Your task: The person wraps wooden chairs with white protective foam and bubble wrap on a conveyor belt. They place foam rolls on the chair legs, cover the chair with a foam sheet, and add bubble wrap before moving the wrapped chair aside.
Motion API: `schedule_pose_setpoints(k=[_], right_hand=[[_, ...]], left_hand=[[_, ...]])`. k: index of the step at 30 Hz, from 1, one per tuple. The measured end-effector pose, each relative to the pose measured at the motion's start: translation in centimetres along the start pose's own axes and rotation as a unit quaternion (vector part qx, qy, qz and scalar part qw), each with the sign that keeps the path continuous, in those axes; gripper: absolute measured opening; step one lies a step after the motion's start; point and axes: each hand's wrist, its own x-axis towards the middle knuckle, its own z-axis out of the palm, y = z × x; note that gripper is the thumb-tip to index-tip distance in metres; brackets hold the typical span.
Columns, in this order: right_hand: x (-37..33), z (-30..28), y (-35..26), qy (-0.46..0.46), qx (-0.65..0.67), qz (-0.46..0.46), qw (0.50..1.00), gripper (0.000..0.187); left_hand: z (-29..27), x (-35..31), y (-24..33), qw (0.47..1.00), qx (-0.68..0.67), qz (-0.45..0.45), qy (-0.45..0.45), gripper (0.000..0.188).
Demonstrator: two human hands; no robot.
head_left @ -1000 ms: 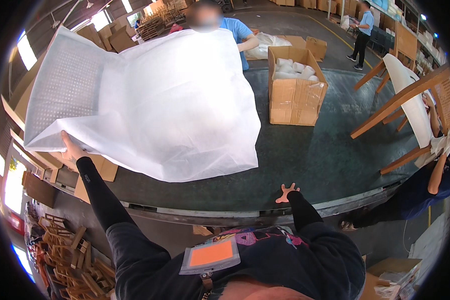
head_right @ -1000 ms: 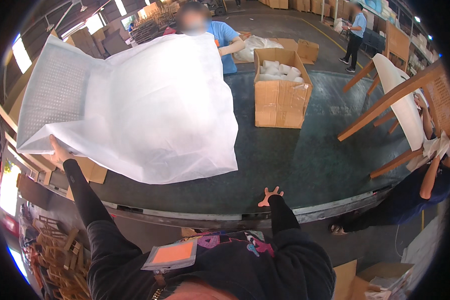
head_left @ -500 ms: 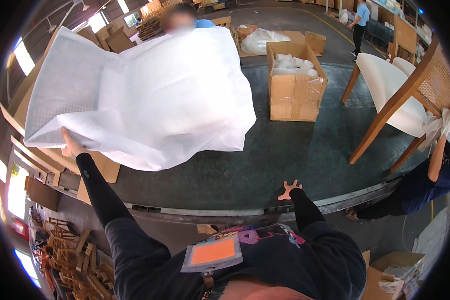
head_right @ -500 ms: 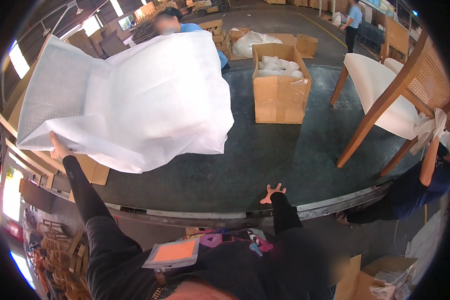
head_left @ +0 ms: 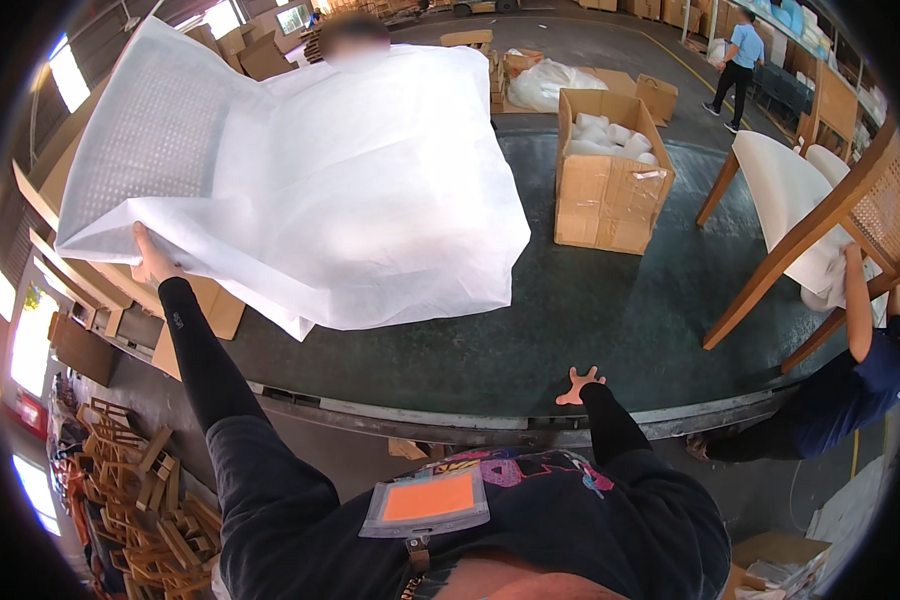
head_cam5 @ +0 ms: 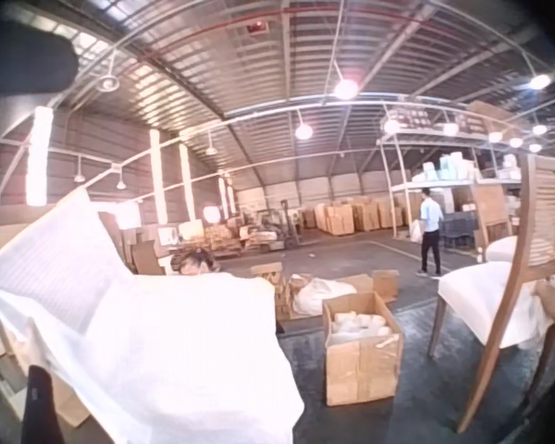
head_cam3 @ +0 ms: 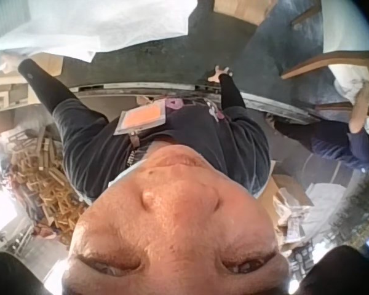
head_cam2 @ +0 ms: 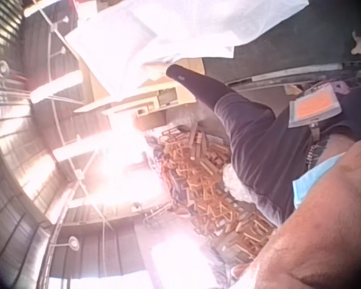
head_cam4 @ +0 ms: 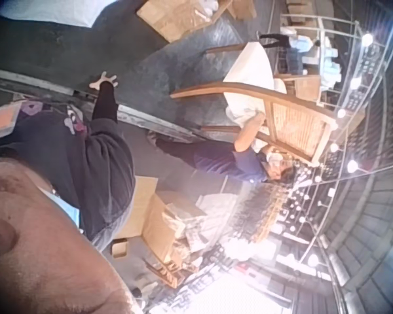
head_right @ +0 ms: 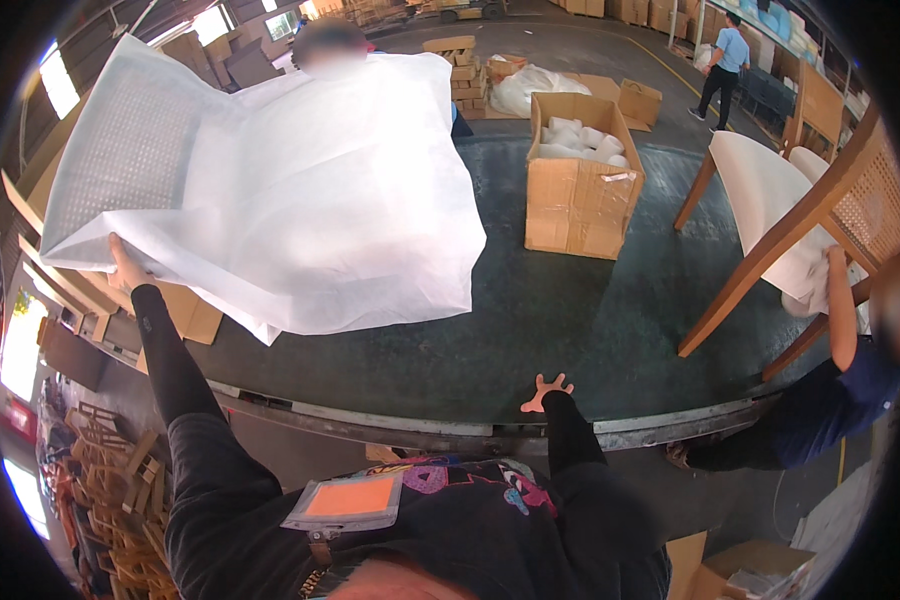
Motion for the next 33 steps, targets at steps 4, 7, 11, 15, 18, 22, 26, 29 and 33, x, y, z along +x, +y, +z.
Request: schedule_pose_setpoints(k=[4, 7, 11, 15, 18, 22, 26, 29, 33], right_hand=[[-0.2, -0.2, -0.2, -0.004, -0.006, 0.001, 1.0, 0.123], [0.4, 0.2, -0.3, 0.004, -0.013, -0.002, 1.0, 0.123], [0.7, 0.6, -0.2, 0.023, -0.009, -0.003, 1.0, 0.123], [0.7, 0.5, -0.4, 0.031, -0.001, -0.005, 1.0, 0.122], [0.6, 0.3, -0.6, 0.025, -0.007, -0.005, 1.0, 0.121], [0.5, 0.2, -0.1, 0.027, -0.027, 0.01, 0.999, 0.123], [0.0, -0.5, -0.9, -0.014, 0.0, 0.01, 1.0, 0.122], [0.2, -0.4, -0.8, -0.006, 0.003, 0.007, 1.0, 0.123], [0.4, 0.2, -0.8, 0.0, -0.012, 0.012, 1.0, 0.124]], left_hand=[[-0.1, 0.0, 0.0, 1.0, 0.01, 0.001, 0.006, 0.051], [0.1, 0.0, 0.3, 1.0, 0.013, 0.006, 0.009, 0.052], [0.0, -0.3, 0.1, 1.0, 0.016, 0.006, 0.013, 0.053], [-0.4, 0.4, 0.1, 1.0, 0.006, 0.007, -0.006, 0.054], [-0.1, 0.5, 0.1, 1.0, 0.004, 0.019, 0.007, 0.053], [-0.1, -0.3, -0.2, 1.0, 0.004, 0.006, 0.008, 0.058], [-0.8, 0.4, -0.3, 1.0, -0.011, 0.025, 0.006, 0.057], [-1.0, 1.2, -0.3, 0.999, -0.01, 0.032, 0.005, 0.055], [-1.0, 0.9, -0.8, 1.0, -0.016, 0.015, 0.012, 0.048]])
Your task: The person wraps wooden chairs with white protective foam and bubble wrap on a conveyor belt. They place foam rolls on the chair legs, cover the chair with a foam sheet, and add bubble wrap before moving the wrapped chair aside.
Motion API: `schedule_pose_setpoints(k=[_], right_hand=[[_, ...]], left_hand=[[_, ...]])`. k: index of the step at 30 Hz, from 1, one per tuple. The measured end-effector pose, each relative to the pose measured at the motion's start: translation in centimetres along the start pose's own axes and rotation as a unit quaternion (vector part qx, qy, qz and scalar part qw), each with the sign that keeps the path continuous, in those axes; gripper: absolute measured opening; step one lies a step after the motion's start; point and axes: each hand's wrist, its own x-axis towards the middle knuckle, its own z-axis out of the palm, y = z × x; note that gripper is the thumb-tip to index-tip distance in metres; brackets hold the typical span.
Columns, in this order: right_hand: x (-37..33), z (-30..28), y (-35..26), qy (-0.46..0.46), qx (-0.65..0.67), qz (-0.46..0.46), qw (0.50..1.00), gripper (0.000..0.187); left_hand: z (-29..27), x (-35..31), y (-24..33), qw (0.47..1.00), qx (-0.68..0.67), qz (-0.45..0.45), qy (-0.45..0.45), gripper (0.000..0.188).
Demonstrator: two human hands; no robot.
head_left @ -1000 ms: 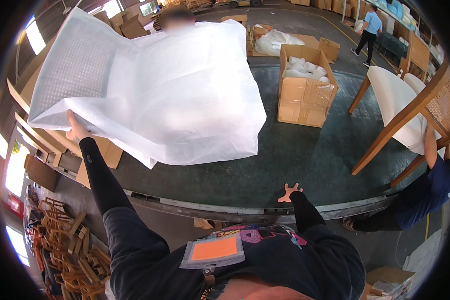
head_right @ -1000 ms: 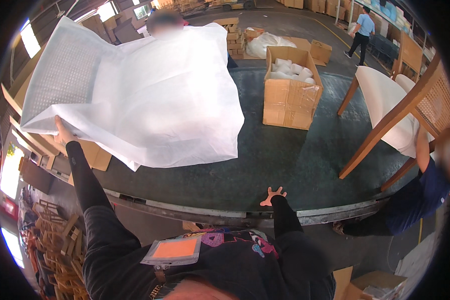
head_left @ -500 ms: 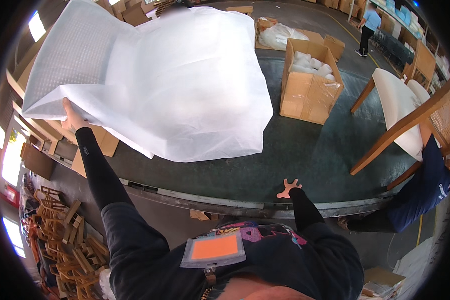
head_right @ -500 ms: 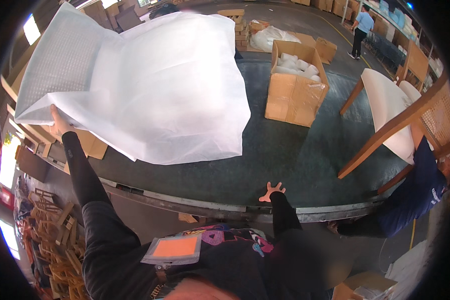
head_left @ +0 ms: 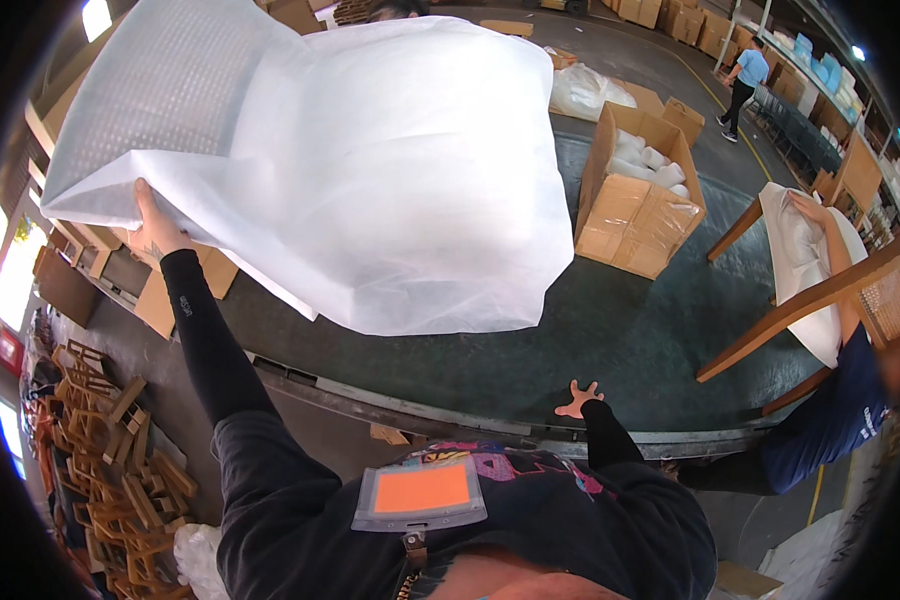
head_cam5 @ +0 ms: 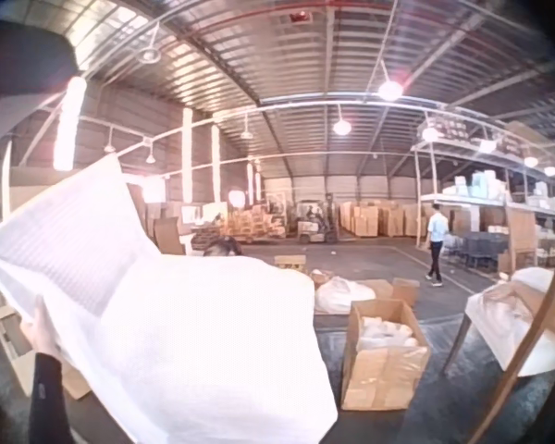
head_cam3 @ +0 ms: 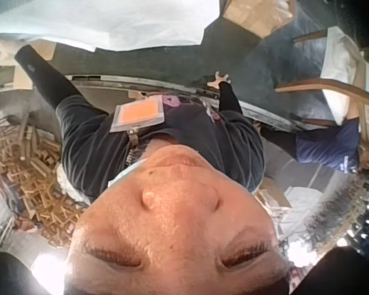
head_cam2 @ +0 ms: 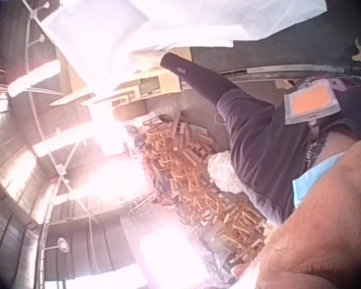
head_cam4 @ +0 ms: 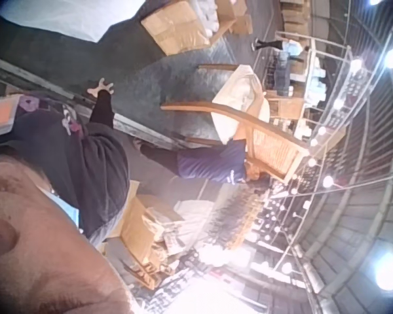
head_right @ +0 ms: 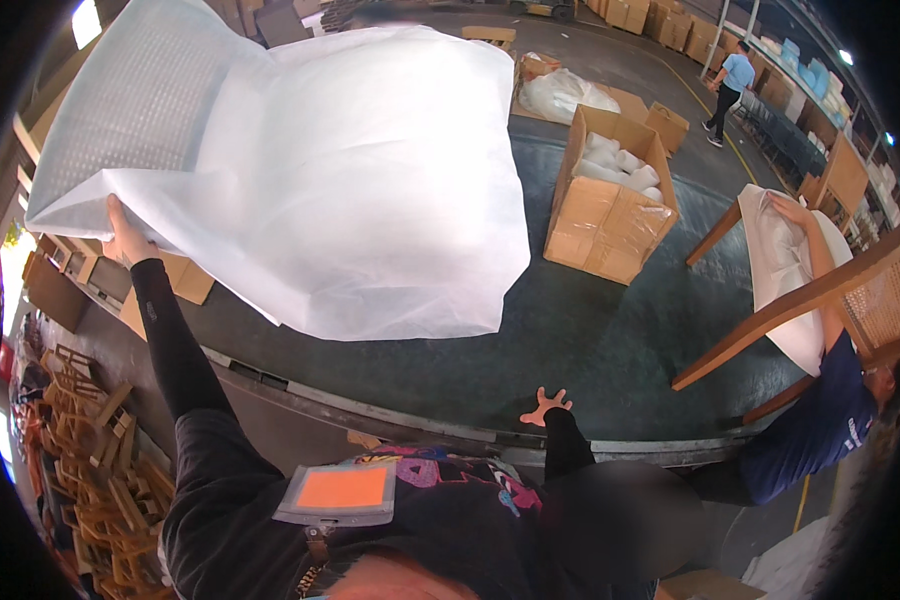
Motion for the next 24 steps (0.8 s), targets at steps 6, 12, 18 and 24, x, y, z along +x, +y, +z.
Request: schedule_pose_setpoints(k=[6, 12, 18, 24], right_hand=[[0.1, 0.1, -0.7, -0.003, 0.014, 0.006, 1.0, 0.123], [0.5, 1.4, -0.8, 0.029, 0.028, 0.003, 0.999, 0.12], [-0.6, 1.4, -0.8, 0.037, 0.039, 0.028, 0.998, 0.115], [-2.2, 0.4, -2.0, 0.07, 0.116, 0.006, 0.991, 0.102]], left_hand=[[0.4, 0.8, -0.6, 1.0, 0.012, 0.014, -0.004, 0.048], [2.4, 1.9, -1.1, 0.999, 0.033, 0.021, -0.021, 0.054], [9.5, 3.8, -4.7, 0.993, 0.118, 0.009, -0.03, 0.067], [20.0, 10.6, -9.5, 0.964, 0.252, 0.016, -0.082, 0.08]])
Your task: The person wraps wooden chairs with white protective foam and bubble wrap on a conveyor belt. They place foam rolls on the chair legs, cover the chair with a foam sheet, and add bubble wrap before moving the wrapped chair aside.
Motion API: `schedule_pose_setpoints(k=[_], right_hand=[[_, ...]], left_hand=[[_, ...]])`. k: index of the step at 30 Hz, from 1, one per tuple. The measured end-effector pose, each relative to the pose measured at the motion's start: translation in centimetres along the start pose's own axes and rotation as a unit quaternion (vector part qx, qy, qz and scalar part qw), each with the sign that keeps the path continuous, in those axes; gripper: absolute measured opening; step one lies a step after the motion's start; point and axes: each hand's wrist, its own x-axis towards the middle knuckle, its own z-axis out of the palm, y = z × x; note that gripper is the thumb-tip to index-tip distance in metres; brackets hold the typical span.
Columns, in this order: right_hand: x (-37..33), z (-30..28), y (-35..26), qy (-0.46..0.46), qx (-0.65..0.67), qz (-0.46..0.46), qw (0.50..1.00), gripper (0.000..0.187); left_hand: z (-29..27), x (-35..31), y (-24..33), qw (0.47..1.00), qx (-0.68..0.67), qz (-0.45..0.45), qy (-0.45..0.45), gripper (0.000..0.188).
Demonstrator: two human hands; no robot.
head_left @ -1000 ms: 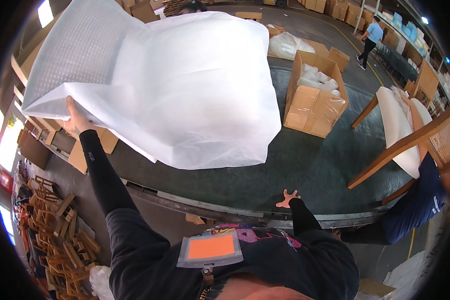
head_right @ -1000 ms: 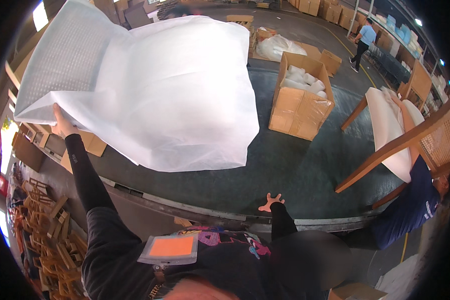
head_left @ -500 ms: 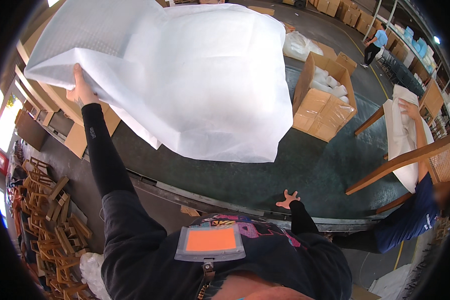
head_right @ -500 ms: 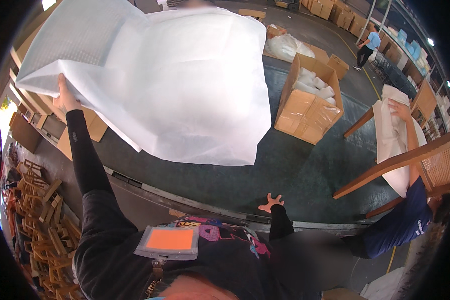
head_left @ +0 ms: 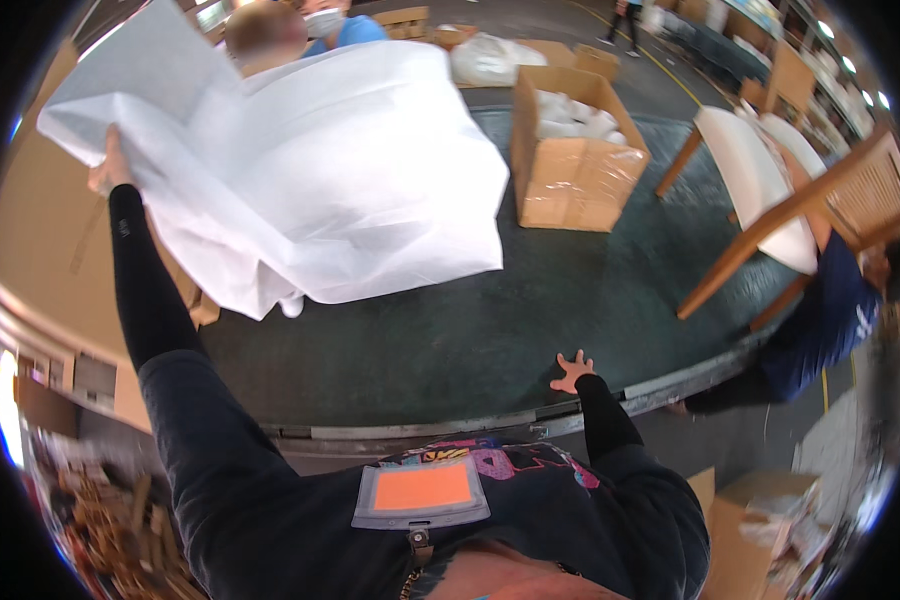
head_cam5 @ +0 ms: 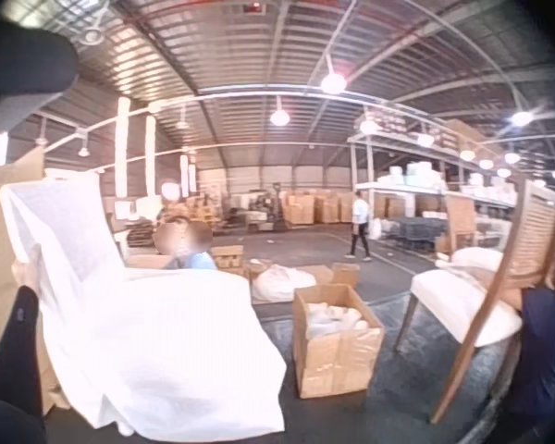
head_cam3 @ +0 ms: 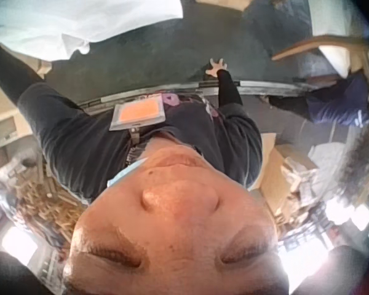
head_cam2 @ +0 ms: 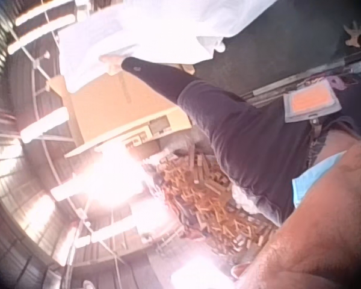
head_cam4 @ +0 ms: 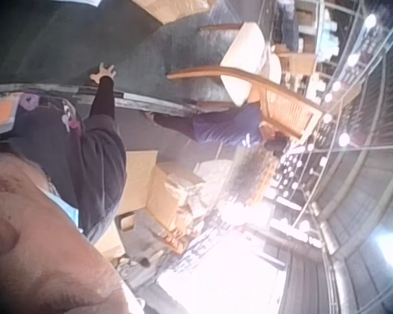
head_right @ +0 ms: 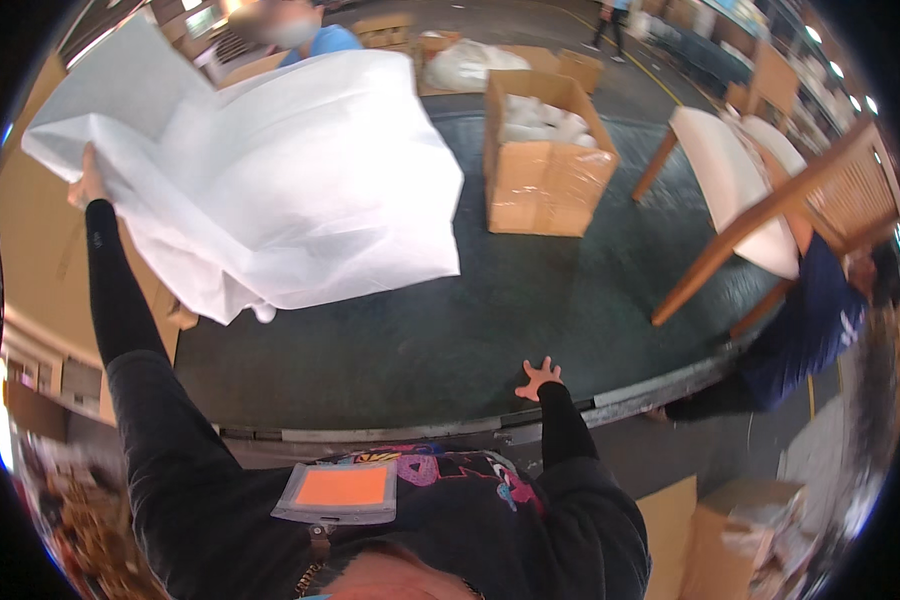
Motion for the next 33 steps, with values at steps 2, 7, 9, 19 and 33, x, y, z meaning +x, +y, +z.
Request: schedule_pose_setpoints(k=[2, 7, 9, 19, 33], right_hand=[[-1.0, 0.2, 0.7, 0.009, 0.055, 0.026, 0.998, 0.094], [-0.1, -6.2, 0.2, 0.222, 0.09, -0.132, 0.962, 0.088], [1.0, -10.8, 0.2, 0.35, 0.093, -0.193, 0.912, 0.085], [6.4, -41.1, -2.7, 0.501, -0.126, -0.053, 0.855, 0.099], [7.5, -38.3, -0.2, 0.539, -0.136, -0.21, 0.804, 0.031]], left_hand=[[6.5, -0.3, -0.1, 0.995, 0.067, 0.01, -0.077, 0.085], [0.5, 4.1, -4.3, 0.978, 0.184, -0.029, -0.091, 0.104], [0.3, 3.9, -4.0, 0.981, 0.096, -0.07, -0.153, 0.114], [-11.4, -22.7, -10.0, 0.936, -0.018, 0.125, -0.33, 0.031], [-51.6, -64.8, -7.0, 0.582, 0.123, -0.728, -0.342, 0.02]])
